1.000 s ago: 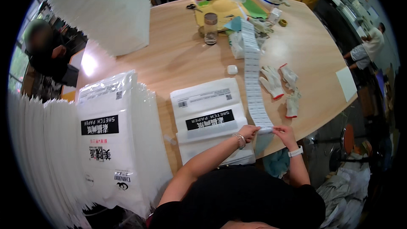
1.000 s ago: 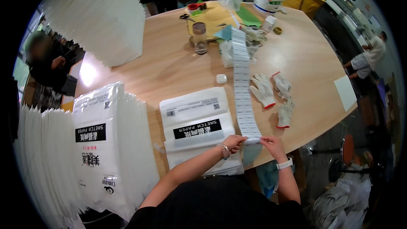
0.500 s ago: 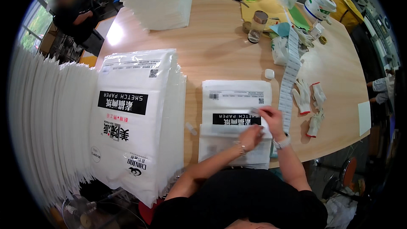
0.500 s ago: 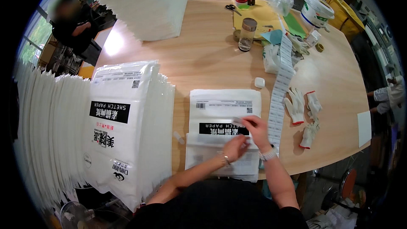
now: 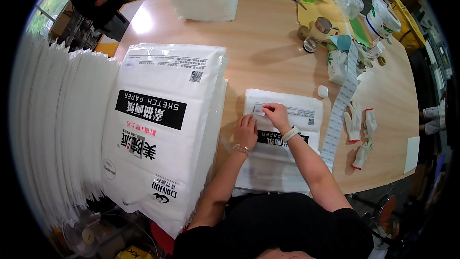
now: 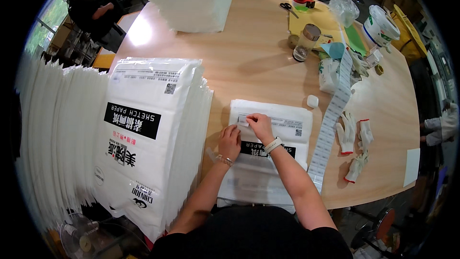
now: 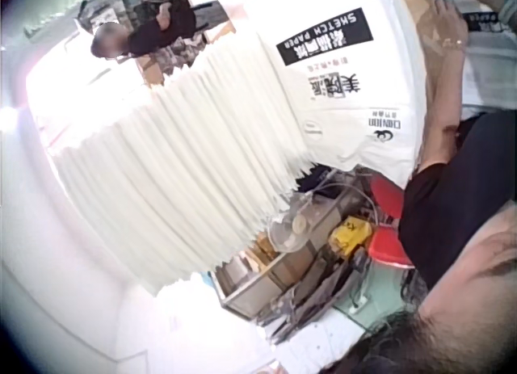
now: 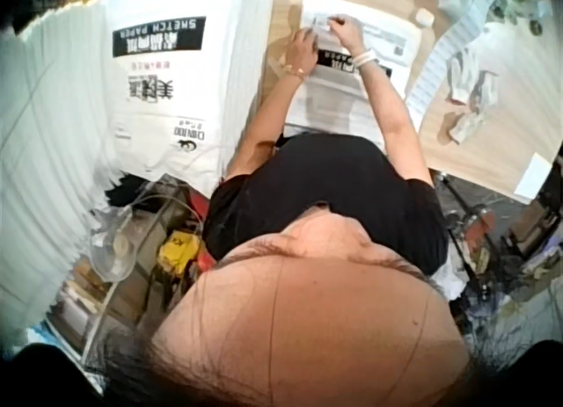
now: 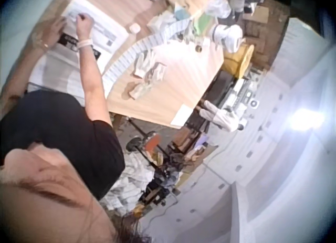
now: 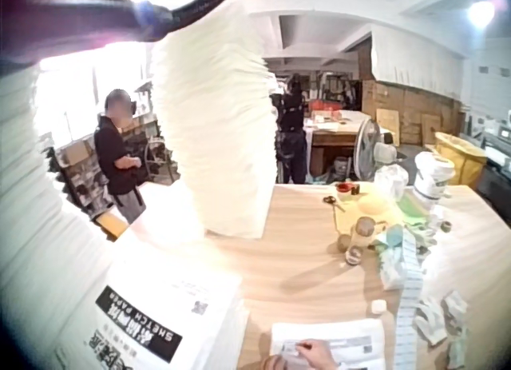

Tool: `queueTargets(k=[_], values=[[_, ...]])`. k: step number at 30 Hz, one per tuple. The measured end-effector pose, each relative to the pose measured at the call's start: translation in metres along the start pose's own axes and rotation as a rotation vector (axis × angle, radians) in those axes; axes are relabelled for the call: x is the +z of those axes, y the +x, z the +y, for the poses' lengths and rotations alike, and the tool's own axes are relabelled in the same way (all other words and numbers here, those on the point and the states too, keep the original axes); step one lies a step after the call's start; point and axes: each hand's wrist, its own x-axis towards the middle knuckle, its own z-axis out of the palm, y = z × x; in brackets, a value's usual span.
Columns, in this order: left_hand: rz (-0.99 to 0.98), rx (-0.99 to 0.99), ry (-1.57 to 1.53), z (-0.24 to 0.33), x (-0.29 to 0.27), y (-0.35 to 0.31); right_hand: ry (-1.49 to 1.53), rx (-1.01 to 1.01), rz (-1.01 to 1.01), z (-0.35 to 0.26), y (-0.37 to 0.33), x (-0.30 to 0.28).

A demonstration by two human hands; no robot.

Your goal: The person applies shipping labels to a stack of white packages on a wooden table. They peel a label from a roll, place it on a package, and smooth it down, repeating this process for multiple items.

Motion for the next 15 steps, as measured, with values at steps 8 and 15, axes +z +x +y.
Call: queueTargets(k=[8, 15], values=[[-0.029, 0.003, 0.008, -0.0016, -0.0004, 0.0004, -0.081, -0.032, 0.016, -0.0048, 0.0001, 0.0023], [-0.032, -0.009, -0.016, -0.0014, -0.0008, 0.001, -0.09, 0.0, 0.012, -0.0099, 0.0005, 0.0046]])
